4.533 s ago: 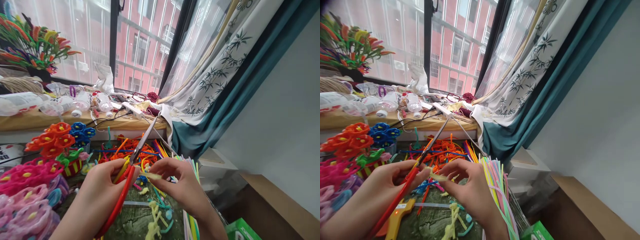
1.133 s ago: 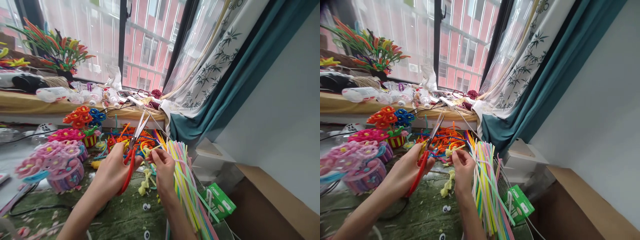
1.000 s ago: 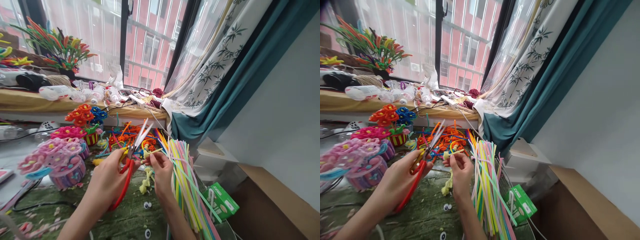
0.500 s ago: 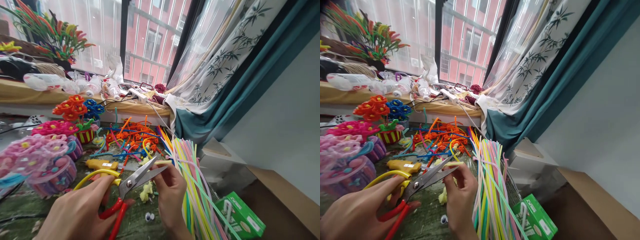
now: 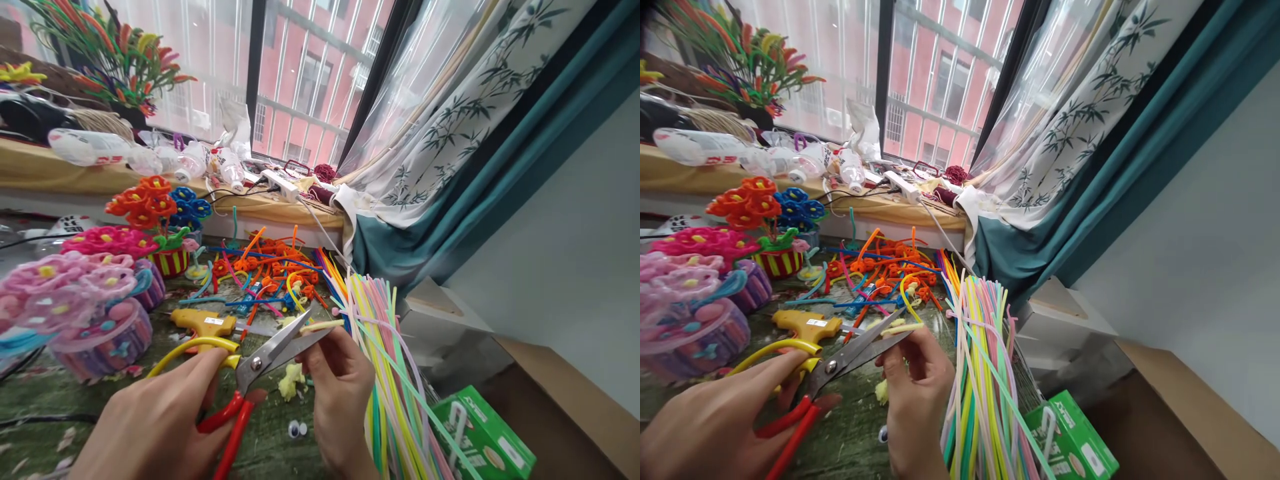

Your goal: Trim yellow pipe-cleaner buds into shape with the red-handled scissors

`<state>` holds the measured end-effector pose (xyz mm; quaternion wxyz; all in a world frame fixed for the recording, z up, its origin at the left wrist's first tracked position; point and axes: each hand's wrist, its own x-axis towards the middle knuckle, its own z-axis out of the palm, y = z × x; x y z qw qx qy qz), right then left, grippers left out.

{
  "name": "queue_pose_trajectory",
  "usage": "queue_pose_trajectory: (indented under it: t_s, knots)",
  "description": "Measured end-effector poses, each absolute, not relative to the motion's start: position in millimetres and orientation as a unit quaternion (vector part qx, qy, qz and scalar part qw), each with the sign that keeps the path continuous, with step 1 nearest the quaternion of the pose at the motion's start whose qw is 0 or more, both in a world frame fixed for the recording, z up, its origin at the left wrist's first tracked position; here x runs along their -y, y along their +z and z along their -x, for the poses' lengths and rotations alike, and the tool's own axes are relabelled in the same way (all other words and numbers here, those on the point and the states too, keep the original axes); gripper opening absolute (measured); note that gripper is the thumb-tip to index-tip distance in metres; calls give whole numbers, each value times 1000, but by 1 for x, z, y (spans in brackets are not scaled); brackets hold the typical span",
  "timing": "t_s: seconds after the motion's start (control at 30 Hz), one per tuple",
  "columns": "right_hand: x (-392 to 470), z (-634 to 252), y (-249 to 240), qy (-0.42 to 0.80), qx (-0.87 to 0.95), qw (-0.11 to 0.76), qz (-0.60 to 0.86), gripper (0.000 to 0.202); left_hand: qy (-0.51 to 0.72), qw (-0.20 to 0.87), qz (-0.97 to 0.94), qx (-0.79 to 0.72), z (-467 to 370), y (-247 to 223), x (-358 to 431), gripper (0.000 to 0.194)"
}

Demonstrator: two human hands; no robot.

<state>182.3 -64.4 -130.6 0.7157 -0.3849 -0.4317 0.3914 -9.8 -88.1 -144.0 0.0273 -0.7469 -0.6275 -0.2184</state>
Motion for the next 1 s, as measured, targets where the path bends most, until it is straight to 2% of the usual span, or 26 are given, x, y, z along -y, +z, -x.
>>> queue_pose_trajectory:
  t_s: [0.13,0.2,0.33,0.53,1.0]
  knots:
    - [65,-183,-133,411,440,704,376,18,-203,-30,740,641,10,-138,84,50]
    - [65,-183,-134,421,444,698,372,18,-205,-24,741,639,10,-137,83,51]
    - [65,-182,-134,430,444,695,368,24,-221,-7,745,629,10,-136,82,49]
    - [64,-179,-133,447,434,695,359,27,-160,-70,734,657,9,-122,84,36]
    - [64,-178,-134,438,439,688,377,36,-126,-145,729,657,6,-113,82,52]
